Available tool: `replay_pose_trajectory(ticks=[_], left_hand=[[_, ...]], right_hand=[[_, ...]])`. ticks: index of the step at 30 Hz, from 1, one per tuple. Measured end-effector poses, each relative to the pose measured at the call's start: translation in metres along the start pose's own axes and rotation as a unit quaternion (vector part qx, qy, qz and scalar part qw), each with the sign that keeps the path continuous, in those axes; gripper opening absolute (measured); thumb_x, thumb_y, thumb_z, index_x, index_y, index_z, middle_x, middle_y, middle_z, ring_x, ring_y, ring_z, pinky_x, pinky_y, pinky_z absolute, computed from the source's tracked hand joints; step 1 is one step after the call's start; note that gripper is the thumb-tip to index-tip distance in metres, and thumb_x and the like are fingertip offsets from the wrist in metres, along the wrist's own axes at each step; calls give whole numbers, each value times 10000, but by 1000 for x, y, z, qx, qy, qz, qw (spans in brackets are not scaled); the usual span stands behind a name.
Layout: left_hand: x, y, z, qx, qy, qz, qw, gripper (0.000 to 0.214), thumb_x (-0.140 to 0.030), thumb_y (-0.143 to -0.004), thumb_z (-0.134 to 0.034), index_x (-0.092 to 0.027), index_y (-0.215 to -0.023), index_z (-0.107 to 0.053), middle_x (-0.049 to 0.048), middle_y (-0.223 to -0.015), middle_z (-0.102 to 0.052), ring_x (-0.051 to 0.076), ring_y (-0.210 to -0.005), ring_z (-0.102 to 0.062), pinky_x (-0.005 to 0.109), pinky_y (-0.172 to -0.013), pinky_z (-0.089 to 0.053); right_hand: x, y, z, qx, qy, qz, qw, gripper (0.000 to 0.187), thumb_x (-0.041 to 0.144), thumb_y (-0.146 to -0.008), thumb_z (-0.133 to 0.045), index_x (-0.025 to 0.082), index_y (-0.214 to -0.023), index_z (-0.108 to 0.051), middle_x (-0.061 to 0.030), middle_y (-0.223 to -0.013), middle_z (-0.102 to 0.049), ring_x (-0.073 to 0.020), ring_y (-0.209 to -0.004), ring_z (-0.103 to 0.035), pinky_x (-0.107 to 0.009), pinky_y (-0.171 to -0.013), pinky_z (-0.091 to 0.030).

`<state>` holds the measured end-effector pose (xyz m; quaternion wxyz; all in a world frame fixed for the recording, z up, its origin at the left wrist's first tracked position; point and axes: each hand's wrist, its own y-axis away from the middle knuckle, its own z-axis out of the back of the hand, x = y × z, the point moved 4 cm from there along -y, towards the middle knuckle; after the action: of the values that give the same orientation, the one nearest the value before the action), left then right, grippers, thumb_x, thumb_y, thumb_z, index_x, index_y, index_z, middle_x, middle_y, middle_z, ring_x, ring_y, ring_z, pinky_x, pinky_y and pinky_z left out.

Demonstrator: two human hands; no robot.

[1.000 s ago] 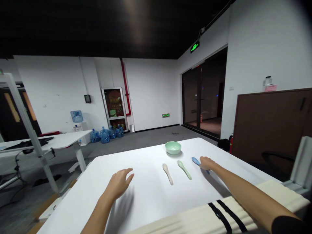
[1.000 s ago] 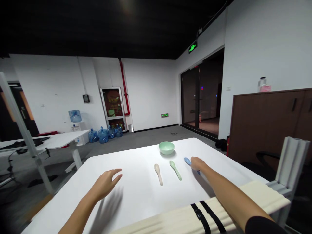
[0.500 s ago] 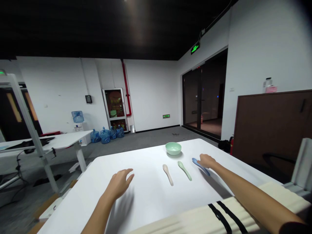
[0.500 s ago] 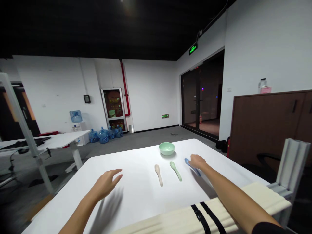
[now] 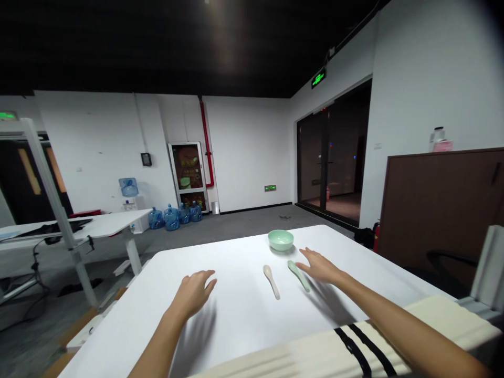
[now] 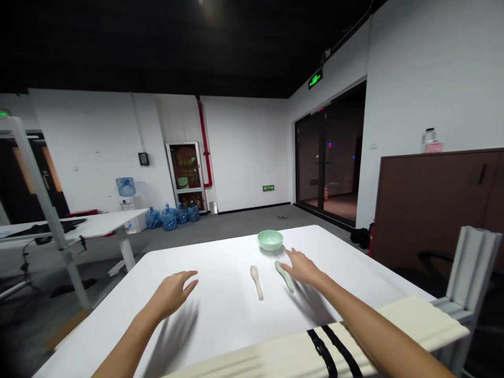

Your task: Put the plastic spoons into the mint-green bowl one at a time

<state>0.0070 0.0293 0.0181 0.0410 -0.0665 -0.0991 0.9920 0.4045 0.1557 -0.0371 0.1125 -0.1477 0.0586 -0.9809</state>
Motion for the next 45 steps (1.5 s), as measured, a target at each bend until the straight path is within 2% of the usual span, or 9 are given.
replay_pose_trajectory(ticks=[5,8,10,13,16,19,23,39,45], left_hand=[[1,0,-1,0,5,3,1000,471,-446,-941,-351,-226,-1286,-586,75,-1315,-630,252,-1206,-573,381,-991,-423],[0,0,-1,0,5,1,1000,479,-457,-940,-350,-223,-1283,-589,75,-1304,-637,255,-1201,-577,382,-984,-430],[0,0,-2,0,3,-1,1000,489,-462,-940,-346,-216,-1285,-589,78,-1294,-643,260,-1195,-582,387,-978,-436],[1,-1,-3,-2,4,-1,1000,490,-466,-938,-343,-223,-1284,-591,73,-1297,-642,261,-1193,-585,384,-975,-439],[2,-3,-5,-4,6,-1,1000,492,-473,-935,-341,-232,-1287,-587,64,-1311,-634,260,-1204,-580,377,-973,-440],[3,-5,-8,-3,7,-7,1000,496,-483,-932,-340,-237,-1282,-591,59,-1312,-634,261,-1205,-578,378,-972,-441],[3,-5,-8,-5,9,-12,1000,498,-486,-932,-337,-238,-1280,-593,60,-1303,-639,261,-1196,-584,380,-973,-440],[2,-3,-6,-2,19,-6,1000,515,-492,-930,-333,-224,-1288,-588,68,-1316,-629,268,-1212,-569,399,-994,-433],[1,-2,-4,2,19,-4,1000,519,-493,-932,-329,-219,-1291,-586,69,-1315,-629,266,-1211,-571,393,-983,-442]], right_hand=[[0,7,-11,35,20,12,999,838,672,-852,-417,201,-1529,-268,-133,-1584,-221,-349,-1430,-233,-479,-1099,-280],[0,6,-9,23,20,21,999,814,665,-856,-421,186,-1505,-321,-150,-1552,-300,-337,-1405,-294,-449,-1073,-317],[-4,3,-5,5,15,21,1000,739,630,-873,-421,181,-1460,-394,-158,-1482,-421,-314,-1338,-406,-400,-1016,-374],[-20,-2,2,-11,30,-34,999,505,493,-911,-429,172,-1272,-574,-165,-1263,-613,-285,-1130,-583,-347,-867,-438],[-45,-6,5,1,65,-123,990,311,332,-896,-463,153,-1049,-666,-172,-1115,-664,-281,-990,-641,-327,-746,-439],[-69,-6,3,20,82,-188,979,265,251,-845,-520,135,-1031,-668,-185,-1126,-654,-289,-990,-643,-315,-699,-433],[-88,-7,-5,33,85,-224,970,304,240,-799,-582,126,-1071,-656,-193,-1152,-641,-294,-1011,-639,-307,-683,-436],[-88,-10,-10,34,77,-206,975,273,225,-772,-602,136,-1022,-667,-175,-1095,-660,-292,-973,-654,-302,-665,-434],[-67,-12,-13,42,66,-136,988,236,266,-774,-602,173,-978,-675,-138,-1065,-674,-262,-942,-656,-285,-663,-409]])
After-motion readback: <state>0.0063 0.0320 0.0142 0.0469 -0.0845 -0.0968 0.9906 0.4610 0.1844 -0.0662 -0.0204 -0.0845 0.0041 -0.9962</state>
